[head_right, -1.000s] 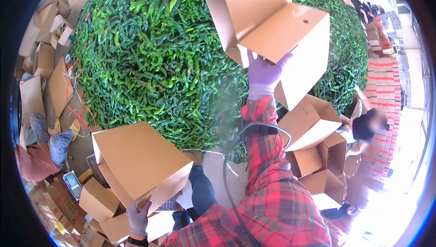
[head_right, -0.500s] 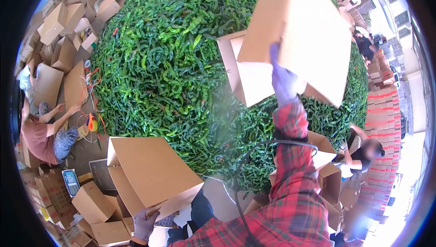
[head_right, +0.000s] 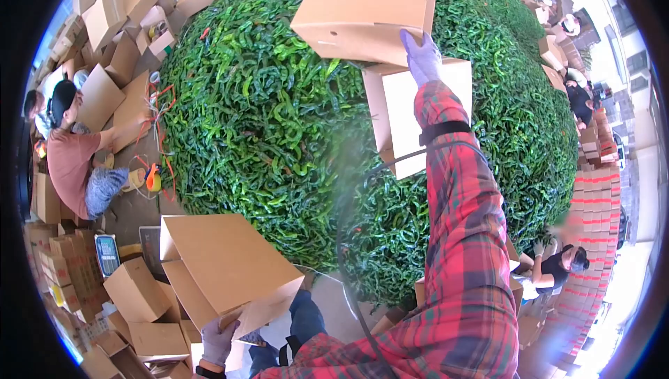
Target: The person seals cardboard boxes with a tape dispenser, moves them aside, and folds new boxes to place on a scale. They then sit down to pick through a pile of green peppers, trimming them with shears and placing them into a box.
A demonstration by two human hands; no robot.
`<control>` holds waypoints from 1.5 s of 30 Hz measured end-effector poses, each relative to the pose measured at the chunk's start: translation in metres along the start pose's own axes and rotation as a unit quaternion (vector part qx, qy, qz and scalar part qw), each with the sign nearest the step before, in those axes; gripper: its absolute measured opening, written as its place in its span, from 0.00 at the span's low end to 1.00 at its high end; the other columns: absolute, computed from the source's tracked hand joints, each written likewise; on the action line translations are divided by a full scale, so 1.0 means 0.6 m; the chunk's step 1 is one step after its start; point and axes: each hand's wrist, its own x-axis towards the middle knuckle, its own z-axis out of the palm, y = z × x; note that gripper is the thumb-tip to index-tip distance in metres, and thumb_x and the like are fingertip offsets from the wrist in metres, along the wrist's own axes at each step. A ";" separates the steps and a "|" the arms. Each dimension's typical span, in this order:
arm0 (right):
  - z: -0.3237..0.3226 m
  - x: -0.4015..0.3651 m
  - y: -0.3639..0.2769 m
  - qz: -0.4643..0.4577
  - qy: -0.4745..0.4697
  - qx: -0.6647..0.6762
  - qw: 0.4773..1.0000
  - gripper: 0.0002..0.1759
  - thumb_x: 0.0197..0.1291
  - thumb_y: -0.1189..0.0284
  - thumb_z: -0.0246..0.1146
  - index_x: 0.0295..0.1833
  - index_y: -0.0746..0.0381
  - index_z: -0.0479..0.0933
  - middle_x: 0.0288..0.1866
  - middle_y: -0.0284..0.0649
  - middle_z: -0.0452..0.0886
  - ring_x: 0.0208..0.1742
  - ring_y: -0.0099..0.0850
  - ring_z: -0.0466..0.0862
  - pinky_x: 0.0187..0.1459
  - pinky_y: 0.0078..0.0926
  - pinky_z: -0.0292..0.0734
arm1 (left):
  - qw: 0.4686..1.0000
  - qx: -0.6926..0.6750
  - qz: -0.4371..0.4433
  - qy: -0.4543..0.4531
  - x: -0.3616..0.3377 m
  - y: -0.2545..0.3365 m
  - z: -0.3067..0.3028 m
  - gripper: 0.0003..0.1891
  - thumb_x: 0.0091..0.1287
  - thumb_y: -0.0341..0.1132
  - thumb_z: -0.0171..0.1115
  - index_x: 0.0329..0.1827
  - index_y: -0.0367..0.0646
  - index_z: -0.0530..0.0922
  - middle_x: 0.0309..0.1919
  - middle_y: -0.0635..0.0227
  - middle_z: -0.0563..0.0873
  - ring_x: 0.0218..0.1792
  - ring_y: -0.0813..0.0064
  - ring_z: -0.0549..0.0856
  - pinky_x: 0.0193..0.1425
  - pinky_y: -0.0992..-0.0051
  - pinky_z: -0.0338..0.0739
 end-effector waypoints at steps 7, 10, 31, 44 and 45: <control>0.049 0.023 0.033 0.043 0.179 -0.101 0.978 0.53 0.61 0.47 0.66 0.73 0.79 0.54 0.72 0.69 0.62 0.74 0.56 0.65 0.71 0.47 0.61 | 1.000 -0.014 -0.027 0.001 -0.009 -0.025 0.007 0.13 0.61 0.36 0.71 0.45 0.40 0.86 0.35 0.52 0.88 0.37 0.56 0.89 0.43 0.65 0.81; 0.029 -0.091 0.026 -0.037 0.127 -0.079 0.988 0.49 0.63 0.49 0.65 0.70 0.80 0.56 0.69 0.67 0.64 0.73 0.52 0.65 0.71 0.45 0.61 | 1.000 0.001 -0.020 0.002 -0.014 -0.017 0.009 0.13 0.63 0.38 0.71 0.46 0.41 0.86 0.35 0.52 0.87 0.38 0.54 0.88 0.41 0.64 0.81; 0.047 -0.794 -0.043 0.321 -0.622 0.130 0.702 0.24 0.65 0.69 0.61 0.63 0.69 0.72 0.53 0.37 0.82 0.48 0.25 0.81 0.51 0.25 0.76 | 0.934 0.233 0.237 -0.131 0.008 0.080 0.190 0.13 0.62 0.35 0.61 0.49 0.48 0.82 0.41 0.67 0.85 0.45 0.62 0.85 0.49 0.60 0.77; -0.020 -0.882 -0.099 -0.058 -0.395 -0.189 0.897 0.23 0.63 0.71 0.54 0.62 0.67 0.75 0.51 0.51 0.85 0.50 0.39 0.85 0.54 0.34 0.77 | 0.989 -0.012 -0.039 0.140 -0.199 -0.555 -0.006 0.19 0.66 0.43 0.61 0.55 0.43 0.80 0.46 0.56 0.85 0.50 0.54 0.83 0.54 0.57 0.77; -0.021 -0.900 -0.109 -0.052 -0.376 -0.173 0.909 0.23 0.63 0.71 0.54 0.63 0.67 0.75 0.51 0.50 0.85 0.50 0.38 0.85 0.54 0.34 0.77 | 0.991 0.011 -0.048 0.125 -0.200 -0.611 -0.005 0.19 0.65 0.44 0.61 0.56 0.44 0.80 0.46 0.56 0.85 0.51 0.54 0.83 0.55 0.58 0.77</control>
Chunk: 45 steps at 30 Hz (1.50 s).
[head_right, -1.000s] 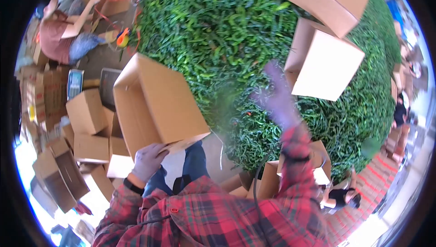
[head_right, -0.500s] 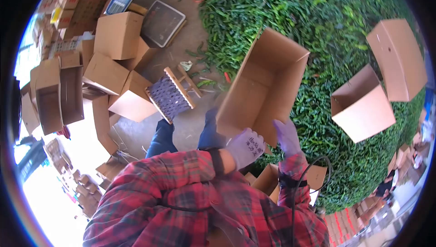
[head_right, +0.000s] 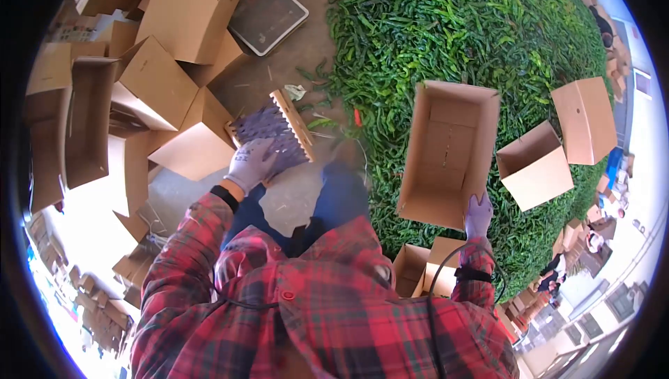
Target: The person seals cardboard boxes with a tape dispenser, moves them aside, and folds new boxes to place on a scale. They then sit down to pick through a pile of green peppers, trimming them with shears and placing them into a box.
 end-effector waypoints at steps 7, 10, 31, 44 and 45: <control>0.173 0.034 -0.175 0.089 0.096 0.318 0.939 0.18 0.65 0.70 0.60 0.57 0.69 0.77 0.54 0.43 0.81 0.52 0.32 0.82 0.55 0.28 0.76 | 0.988 0.151 -0.004 -0.038 0.176 -0.216 0.109 0.27 0.64 0.51 0.63 0.62 0.47 0.77 0.57 0.57 0.81 0.57 0.51 0.80 0.67 0.55 0.69; 0.254 0.095 -0.191 -0.053 0.086 0.146 0.984 0.18 0.68 0.69 0.59 0.57 0.69 0.78 0.56 0.44 0.80 0.54 0.32 0.82 0.56 0.28 0.77 | 0.990 0.101 -0.099 0.001 0.296 -0.279 0.221 0.29 0.63 0.55 0.63 0.62 0.48 0.76 0.61 0.56 0.80 0.60 0.49 0.80 0.68 0.53 0.67; 0.462 0.248 -0.163 -0.187 0.086 -0.050 0.977 0.26 0.60 0.65 0.67 0.61 0.67 0.75 0.57 0.49 0.81 0.57 0.42 0.82 0.58 0.37 0.76 | 0.841 -0.095 -0.325 -0.422 -0.160 -0.438 0.760 0.29 0.65 0.57 0.62 0.56 0.40 0.80 0.53 0.51 0.85 0.58 0.57 0.83 0.62 0.65 0.75; 0.596 0.400 -0.119 -0.324 0.234 -0.025 0.916 0.29 0.64 0.65 0.66 0.67 0.64 0.71 0.65 0.50 0.78 0.65 0.43 0.78 0.64 0.39 0.73 | 0.932 0.289 -0.075 0.204 0.629 -0.431 0.251 0.45 0.54 0.53 0.73 0.75 0.47 0.65 0.73 0.53 0.67 0.75 0.49 0.62 0.78 0.53 0.57; 0.588 0.408 -0.104 -0.318 0.248 -0.131 0.906 0.30 0.63 0.64 0.67 0.69 0.62 0.71 0.66 0.48 0.77 0.66 0.44 0.77 0.65 0.39 0.73 | 0.933 0.294 -0.091 0.184 0.648 -0.433 0.249 0.48 0.53 0.53 0.73 0.76 0.49 0.62 0.75 0.52 0.63 0.76 0.48 0.59 0.78 0.50 0.53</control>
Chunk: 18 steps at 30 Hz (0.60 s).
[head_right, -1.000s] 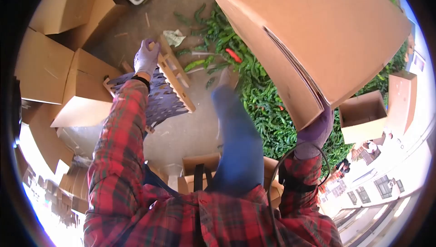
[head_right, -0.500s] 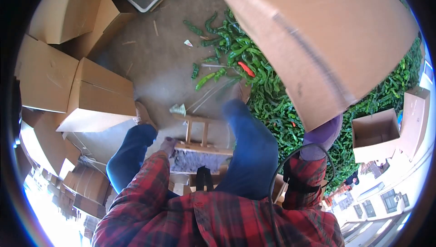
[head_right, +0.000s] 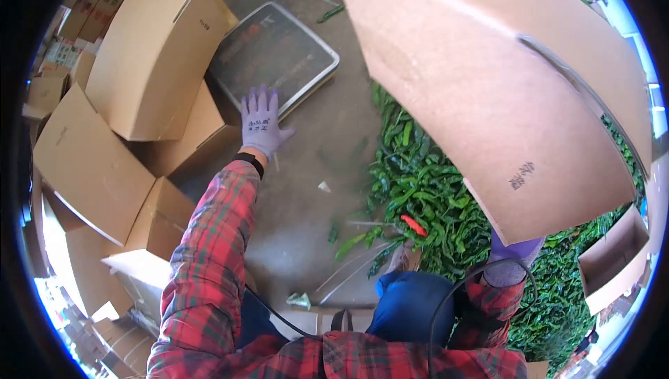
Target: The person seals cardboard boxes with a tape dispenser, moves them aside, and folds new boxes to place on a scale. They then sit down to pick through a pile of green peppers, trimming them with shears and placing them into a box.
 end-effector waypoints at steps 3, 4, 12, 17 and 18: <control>-0.020 0.005 -0.066 0.024 0.005 0.044 0.999 0.29 0.64 0.64 0.66 0.69 0.63 0.70 0.65 0.48 0.78 0.66 0.43 0.77 0.64 0.39 0.73 | 0.998 0.013 -0.022 -0.059 0.048 0.001 0.030 0.53 0.51 0.51 0.75 0.80 0.52 0.55 0.79 0.53 0.56 0.79 0.47 0.53 0.80 0.43 0.46; -0.024 0.008 -0.073 0.028 0.002 0.054 0.998 0.29 0.65 0.64 0.65 0.69 0.63 0.70 0.65 0.49 0.78 0.66 0.43 0.77 0.64 0.38 0.73 | 0.996 0.011 -0.039 -0.074 0.043 -0.002 0.045 0.54 0.51 0.50 0.76 0.81 0.54 0.54 0.79 0.54 0.56 0.79 0.47 0.52 0.79 0.41 0.45; -0.049 -0.033 -0.019 -0.091 0.040 -0.163 0.982 0.28 0.62 0.63 0.68 0.65 0.62 0.73 0.61 0.47 0.79 0.59 0.44 0.81 0.56 0.38 0.79 | 0.997 0.068 0.027 0.024 0.004 -0.060 0.158 0.45 0.61 0.35 0.66 0.81 0.60 0.53 0.79 0.64 0.58 0.77 0.47 0.59 0.77 0.35 0.47; -0.057 -0.086 0.027 -0.007 0.091 0.047 0.995 0.27 0.65 0.64 0.65 0.66 0.63 0.71 0.60 0.46 0.79 0.56 0.41 0.81 0.55 0.38 0.80 | 0.986 0.144 0.064 0.044 -0.045 -0.105 0.162 0.36 0.68 0.30 0.54 0.80 0.56 0.56 0.78 0.62 0.60 0.76 0.47 0.62 0.76 0.35 0.51; -0.060 -0.094 0.031 0.014 0.099 0.084 0.991 0.26 0.66 0.64 0.64 0.66 0.63 0.71 0.60 0.46 0.79 0.56 0.41 0.82 0.55 0.38 0.80 | 0.983 0.162 0.074 0.043 -0.057 -0.107 0.163 0.34 0.69 0.31 0.50 0.80 0.51 0.57 0.78 0.60 0.61 0.74 0.46 0.64 0.76 0.36 0.52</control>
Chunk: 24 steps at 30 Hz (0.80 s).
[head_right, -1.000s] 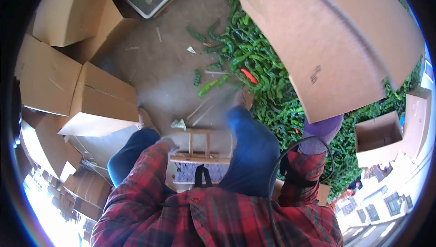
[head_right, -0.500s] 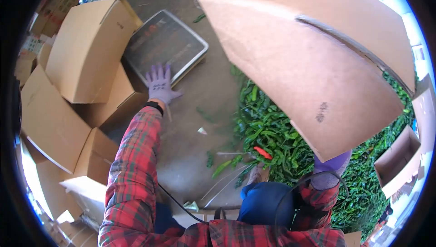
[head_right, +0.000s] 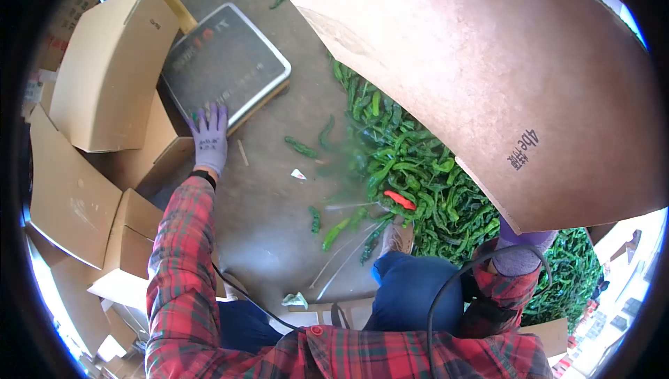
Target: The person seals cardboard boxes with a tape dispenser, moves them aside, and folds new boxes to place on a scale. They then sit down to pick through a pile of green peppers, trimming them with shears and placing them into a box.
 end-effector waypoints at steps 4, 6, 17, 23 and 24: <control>-0.012 -0.015 -0.009 0.080 0.036 0.128 0.988 0.25 0.68 0.63 0.60 0.66 0.63 0.71 0.60 0.46 0.79 0.56 0.41 0.82 0.56 0.38 0.80 | 1.000 0.008 0.022 -0.004 -0.045 0.014 -0.001 0.32 0.69 0.33 0.50 0.78 0.47 0.59 0.76 0.55 0.63 0.73 0.43 0.66 0.76 0.38 0.54; -0.016 -0.019 -0.021 0.109 0.054 0.194 0.973 0.24 0.69 0.63 0.58 0.66 0.64 0.71 0.60 0.46 0.79 0.56 0.41 0.82 0.56 0.38 0.80 | 0.999 -0.003 0.032 -0.003 -0.075 0.029 -0.016 0.31 0.69 0.34 0.50 0.78 0.46 0.61 0.76 0.53 0.64 0.72 0.41 0.67 0.76 0.40 0.55; -0.028 -0.036 -0.164 0.232 0.082 0.627 0.740 0.23 0.76 0.62 0.47 0.67 0.65 0.71 0.59 0.47 0.80 0.55 0.41 0.82 0.59 0.39 0.80 | 0.993 -0.020 0.106 -0.044 -0.312 0.149 -0.069 0.31 0.69 0.35 0.52 0.77 0.46 0.62 0.73 0.50 0.67 0.69 0.39 0.69 0.74 0.42 0.60; -0.050 -0.015 -0.199 0.250 0.012 0.565 0.786 0.24 0.75 0.64 0.49 0.69 0.68 0.68 0.65 0.47 0.76 0.61 0.38 0.81 0.61 0.36 0.78 | 0.969 -0.143 0.162 -0.120 -0.248 0.065 -0.251 0.27 0.65 0.40 0.56 0.69 0.47 0.70 0.68 0.56 0.72 0.71 0.52 0.68 0.76 0.42 0.53; -0.050 -0.009 -0.201 0.265 -0.003 0.595 0.759 0.25 0.76 0.64 0.50 0.71 0.68 0.65 0.67 0.47 0.75 0.62 0.38 0.80 0.61 0.37 0.78 | 0.980 -0.013 0.193 -0.053 -0.204 0.024 -0.335 0.28 0.64 0.42 0.58 0.69 0.48 0.70 0.67 0.57 0.72 0.73 0.55 0.67 0.77 0.42 0.51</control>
